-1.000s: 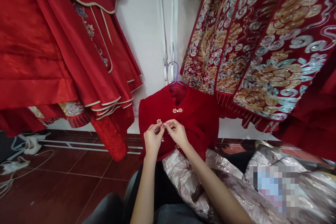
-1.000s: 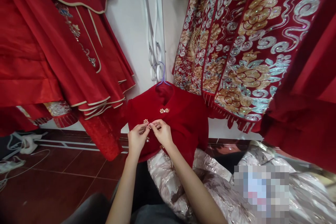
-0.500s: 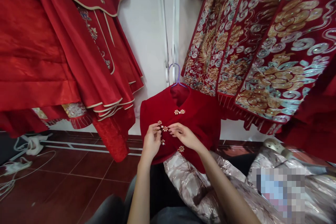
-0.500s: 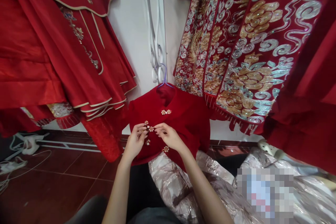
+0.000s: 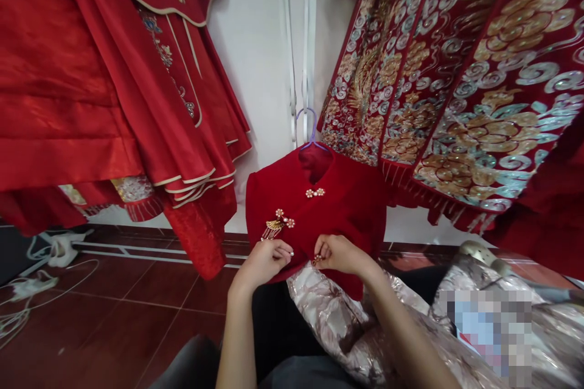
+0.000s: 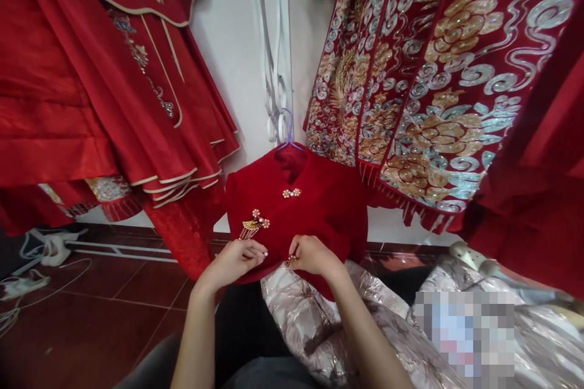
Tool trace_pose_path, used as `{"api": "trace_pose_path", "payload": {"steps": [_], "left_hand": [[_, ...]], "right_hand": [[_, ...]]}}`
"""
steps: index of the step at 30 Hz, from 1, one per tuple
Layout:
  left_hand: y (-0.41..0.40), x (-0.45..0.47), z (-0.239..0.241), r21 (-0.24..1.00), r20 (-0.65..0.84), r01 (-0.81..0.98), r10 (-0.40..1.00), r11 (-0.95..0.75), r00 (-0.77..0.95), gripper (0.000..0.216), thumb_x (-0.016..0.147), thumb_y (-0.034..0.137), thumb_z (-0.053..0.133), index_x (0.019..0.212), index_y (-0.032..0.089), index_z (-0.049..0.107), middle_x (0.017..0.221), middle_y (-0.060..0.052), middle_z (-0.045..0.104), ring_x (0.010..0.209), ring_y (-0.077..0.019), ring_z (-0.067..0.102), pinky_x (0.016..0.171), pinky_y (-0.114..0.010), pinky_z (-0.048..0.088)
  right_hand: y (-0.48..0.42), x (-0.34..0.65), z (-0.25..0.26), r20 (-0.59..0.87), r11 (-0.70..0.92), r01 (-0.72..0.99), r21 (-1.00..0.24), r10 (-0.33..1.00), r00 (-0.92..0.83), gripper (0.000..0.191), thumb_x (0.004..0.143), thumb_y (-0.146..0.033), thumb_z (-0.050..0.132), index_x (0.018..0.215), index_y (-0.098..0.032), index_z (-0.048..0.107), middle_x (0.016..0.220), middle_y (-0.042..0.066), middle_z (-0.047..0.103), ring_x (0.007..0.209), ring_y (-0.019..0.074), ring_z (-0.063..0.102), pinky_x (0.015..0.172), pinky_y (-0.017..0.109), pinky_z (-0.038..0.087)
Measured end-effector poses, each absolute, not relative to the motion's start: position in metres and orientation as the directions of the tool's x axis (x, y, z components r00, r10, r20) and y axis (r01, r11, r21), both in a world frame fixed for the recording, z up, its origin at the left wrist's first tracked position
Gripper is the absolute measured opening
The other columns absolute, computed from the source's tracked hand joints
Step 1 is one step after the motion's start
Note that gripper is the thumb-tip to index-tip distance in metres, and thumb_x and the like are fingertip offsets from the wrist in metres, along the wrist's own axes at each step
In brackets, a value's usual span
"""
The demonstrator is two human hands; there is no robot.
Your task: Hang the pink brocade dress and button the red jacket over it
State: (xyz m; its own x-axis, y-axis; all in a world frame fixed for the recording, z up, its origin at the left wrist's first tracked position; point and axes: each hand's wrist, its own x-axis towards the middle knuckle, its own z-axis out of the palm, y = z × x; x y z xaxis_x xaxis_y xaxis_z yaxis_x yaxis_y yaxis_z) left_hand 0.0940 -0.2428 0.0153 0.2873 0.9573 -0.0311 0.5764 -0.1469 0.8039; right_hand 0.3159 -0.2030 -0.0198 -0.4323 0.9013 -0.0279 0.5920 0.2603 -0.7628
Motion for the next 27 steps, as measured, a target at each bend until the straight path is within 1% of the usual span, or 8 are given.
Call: {"api": "trace_pose_path", "payload": {"steps": [3, 5, 7, 10, 13, 17, 22, 27], "left_hand": [[-0.242, 0.094, 0.013, 0.780, -0.042, 0.612, 0.966, -0.129, 0.257, 0.023, 0.071, 0.010, 0.057, 0.091, 0.011, 0.069, 0.083, -0.009, 0.073, 0.079, -0.0185, 0.069, 0.076, -0.029, 0.053], [-0.242, 0.094, 0.012, 0.766, -0.040, 0.629, 0.968, -0.130, 0.249, 0.024, 0.070, 0.011, 0.057, 0.091, 0.012, 0.069, 0.082, -0.009, 0.074, 0.078, -0.0187, 0.070, 0.075, -0.029, 0.053], [-0.242, 0.094, 0.012, 0.760, -0.045, 0.636, 0.967, -0.129, 0.250, 0.024, 0.070, 0.011, 0.058, 0.091, 0.013, 0.070, 0.082, -0.008, 0.074, 0.078, -0.0186, 0.070, 0.074, -0.029, 0.053], [-0.240, 0.096, 0.010, 0.748, -0.051, 0.652, 0.967, -0.128, 0.248, 0.023, 0.068, 0.010, 0.058, 0.088, 0.014, 0.070, 0.081, -0.007, 0.074, 0.076, -0.0179, 0.070, 0.072, -0.027, 0.053], [-0.239, 0.098, 0.010, 0.723, -0.025, 0.675, 0.971, -0.147, 0.238, 0.020, 0.067, 0.010, 0.059, 0.083, 0.015, 0.069, 0.077, -0.006, 0.073, 0.073, -0.0176, 0.069, 0.068, -0.025, 0.052], [-0.240, 0.098, 0.011, 0.735, 0.003, 0.661, 0.975, -0.152, 0.220, 0.016, 0.067, 0.009, 0.058, 0.078, 0.015, 0.068, 0.074, -0.005, 0.072, 0.071, -0.0166, 0.068, 0.067, -0.024, 0.051], [-0.240, 0.095, 0.013, 0.759, 0.043, 0.638, 0.988, -0.127, 0.145, 0.014, 0.068, 0.010, 0.059, 0.076, 0.015, 0.069, 0.076, -0.005, 0.073, 0.075, -0.0169, 0.069, 0.070, -0.025, 0.053], [-0.238, 0.095, 0.011, 0.788, -0.013, 0.610, 0.989, -0.082, 0.150, 0.018, 0.064, 0.006, 0.060, 0.078, 0.015, 0.067, 0.074, -0.005, 0.073, 0.073, -0.0177, 0.070, 0.069, -0.026, 0.054]], "right_hand": [[-0.202, 0.313, -0.020, 0.037, 0.300, 0.585, -0.754, 0.908, -0.417, 0.021, 0.055, -0.014, 0.078, 0.068, -0.018, 0.062, 0.064, 0.001, 0.067, 0.062, 0.0164, 0.064, 0.055, 0.023, 0.045], [-0.205, 0.315, -0.014, 0.053, 0.314, 0.527, -0.790, 0.890, -0.452, 0.018, 0.056, -0.018, 0.079, 0.066, -0.019, 0.063, 0.063, 0.001, 0.068, 0.062, 0.0168, 0.064, 0.055, 0.024, 0.045], [-0.210, 0.319, -0.004, 0.051, 0.313, 0.439, -0.842, 0.857, -0.513, 0.017, 0.059, -0.025, 0.079, 0.068, -0.019, 0.066, 0.066, 0.002, 0.069, 0.064, 0.0172, 0.065, 0.057, 0.024, 0.047], [-0.219, 0.318, 0.010, 0.071, 0.289, 0.297, -0.910, 0.815, -0.575, 0.022, 0.061, -0.033, 0.079, 0.074, -0.019, 0.068, 0.071, 0.002, 0.071, 0.068, 0.0171, 0.066, 0.063, 0.026, 0.051], [-0.221, 0.307, 0.012, 0.126, 0.271, 0.208, -0.940, 0.840, -0.528, 0.023, 0.064, -0.036, 0.077, 0.077, -0.018, 0.068, 0.072, 0.002, 0.070, 0.070, 0.0160, 0.066, 0.067, 0.027, 0.052], [-0.212, 0.288, -0.007, 0.184, 0.308, 0.225, -0.924, 0.877, -0.444, 0.022, 0.066, -0.033, 0.076, 0.078, -0.017, 0.068, 0.074, 0.002, 0.070, 0.071, 0.0154, 0.065, 0.068, 0.026, 0.051], [-0.203, 0.279, -0.025, 0.187, 0.315, 0.284, -0.905, 0.897, -0.400, 0.020, 0.068, -0.032, 0.075, 0.078, -0.016, 0.067, 0.074, 0.003, 0.070, 0.069, 0.0150, 0.065, 0.066, 0.025, 0.050], [-0.204, 0.281, -0.025, 0.211, 0.341, 0.273, -0.899, 0.886, -0.412, 0.019, 0.070, -0.033, 0.073, 0.078, -0.016, 0.067, 0.074, 0.003, 0.070, 0.070, 0.0149, 0.065, 0.066, 0.025, 0.050]]}}
